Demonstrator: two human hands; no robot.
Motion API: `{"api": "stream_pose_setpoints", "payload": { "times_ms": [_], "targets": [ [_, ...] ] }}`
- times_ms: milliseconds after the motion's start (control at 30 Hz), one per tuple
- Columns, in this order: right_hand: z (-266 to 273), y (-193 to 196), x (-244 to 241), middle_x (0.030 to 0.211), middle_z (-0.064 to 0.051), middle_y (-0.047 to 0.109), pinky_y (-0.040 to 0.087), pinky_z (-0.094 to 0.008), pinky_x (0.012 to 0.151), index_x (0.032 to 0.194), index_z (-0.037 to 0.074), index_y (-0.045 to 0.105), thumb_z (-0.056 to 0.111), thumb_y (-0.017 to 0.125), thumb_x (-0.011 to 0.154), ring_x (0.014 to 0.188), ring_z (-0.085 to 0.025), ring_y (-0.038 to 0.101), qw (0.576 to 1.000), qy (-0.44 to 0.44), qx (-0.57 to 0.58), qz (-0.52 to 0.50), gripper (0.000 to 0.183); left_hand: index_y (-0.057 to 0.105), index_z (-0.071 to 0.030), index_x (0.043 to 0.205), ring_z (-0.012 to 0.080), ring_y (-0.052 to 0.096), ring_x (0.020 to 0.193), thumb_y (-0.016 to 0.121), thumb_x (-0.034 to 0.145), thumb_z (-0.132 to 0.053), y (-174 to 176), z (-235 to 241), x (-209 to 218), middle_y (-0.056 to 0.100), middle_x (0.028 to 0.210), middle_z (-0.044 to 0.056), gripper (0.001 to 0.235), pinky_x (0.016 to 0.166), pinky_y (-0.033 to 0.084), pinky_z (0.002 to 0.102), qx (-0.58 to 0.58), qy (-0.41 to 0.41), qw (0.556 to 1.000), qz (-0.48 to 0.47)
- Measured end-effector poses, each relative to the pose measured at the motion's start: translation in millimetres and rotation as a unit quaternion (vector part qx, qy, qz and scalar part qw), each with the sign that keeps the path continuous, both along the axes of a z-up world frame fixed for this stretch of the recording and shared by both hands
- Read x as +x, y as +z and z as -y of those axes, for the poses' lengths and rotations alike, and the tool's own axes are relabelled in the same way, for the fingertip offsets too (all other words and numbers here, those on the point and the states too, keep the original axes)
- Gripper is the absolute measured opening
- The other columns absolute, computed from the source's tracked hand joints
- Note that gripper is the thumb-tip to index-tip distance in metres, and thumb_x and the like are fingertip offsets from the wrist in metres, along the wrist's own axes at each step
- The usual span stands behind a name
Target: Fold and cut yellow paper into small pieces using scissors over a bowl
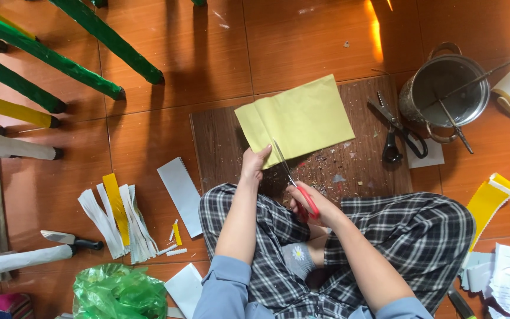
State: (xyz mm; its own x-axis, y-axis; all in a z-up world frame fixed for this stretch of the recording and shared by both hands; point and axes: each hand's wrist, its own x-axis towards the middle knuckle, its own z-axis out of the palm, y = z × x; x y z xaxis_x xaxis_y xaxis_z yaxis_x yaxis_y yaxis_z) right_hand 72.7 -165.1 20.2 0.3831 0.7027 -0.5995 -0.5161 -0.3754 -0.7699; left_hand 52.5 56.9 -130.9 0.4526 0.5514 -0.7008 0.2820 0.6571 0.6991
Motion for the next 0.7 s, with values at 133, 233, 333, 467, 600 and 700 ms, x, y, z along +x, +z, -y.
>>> {"api": "stream_pose_setpoints", "payload": {
  "times_ms": [133,233,333,467,600,700],
  "targets": [
    [-9,0,-5,0.07,-0.013,0.064,0.052,-0.026,0.04,0.114,0.005,0.06,0.044,0.053,0.098,0.059,-0.02,0.066,0.999,-0.027,-0.01,-0.019,0.042,0.062,0.005,0.113,0.0314,0.07,0.088,0.087,0.072,-0.003,29,11,-3,0.07,0.098,0.022,0.049,0.078,0.059,0.043,0.0,0.015,0.999,0.028],
    [-12,5,-9,0.069,-0.01,0.061,0.05,-0.023,0.04,0.118,0.008,0.057,0.044,0.052,0.098,0.058,-0.018,0.063,0.996,-0.074,-0.008,-0.055,0.041,0.062,0.005,0.111,0.0295,0.07,0.087,0.087,0.072,-0.004,13,7,-8,0.07,0.095,0.02,0.047,0.077,0.059,0.042,0.01,0.025,0.999,0.025],
    [-11,3,-12,0.075,-0.013,0.063,0.055,-0.027,0.045,0.119,0.008,0.057,0.052,0.054,0.095,0.064,-0.02,0.066,0.999,-0.029,-0.017,-0.036,0.05,0.063,0.003,0.109,0.0284,0.071,0.084,0.087,0.072,-0.003,33,14,0,0.07,0.093,0.019,0.045,0.076,0.06,0.04,0.01,0.035,0.999,0.036],
    [-8,-23,-16,0.063,-0.011,0.058,0.049,-0.025,0.036,0.109,0.005,0.061,0.047,0.056,0.097,0.053,-0.018,0.062,0.998,-0.055,0.009,0.002,0.044,0.066,0.002,0.105,0.0265,0.07,0.08,0.087,0.071,-0.003,68,24,7,0.07,0.088,0.017,0.04,0.072,0.06,0.039,0.017,0.024,0.999,0.035],
    [-13,-25,-16,0.051,-0.014,0.055,0.045,-0.027,0.027,0.101,0.003,0.062,0.043,0.056,0.098,0.034,-0.022,0.058,0.997,-0.074,0.021,0.03,0.041,0.066,0.001,0.103,0.0245,0.069,0.077,0.086,0.072,-0.002,68,23,8,0.069,0.086,0.015,0.036,0.069,0.06,0.038,0.033,0.018,0.999,0.027],
    [-20,19,-13,0.047,-0.016,0.056,0.044,-0.027,0.023,0.099,0.002,0.063,0.038,0.056,0.098,0.03,-0.023,0.058,0.995,-0.087,0.024,0.036,0.037,0.064,0.002,0.104,0.026,0.069,0.078,0.084,0.073,0.0,46,14,2,0.068,0.087,0.016,0.036,0.069,0.06,0.038,0.044,0.022,0.999,0.023]
  ]
}}
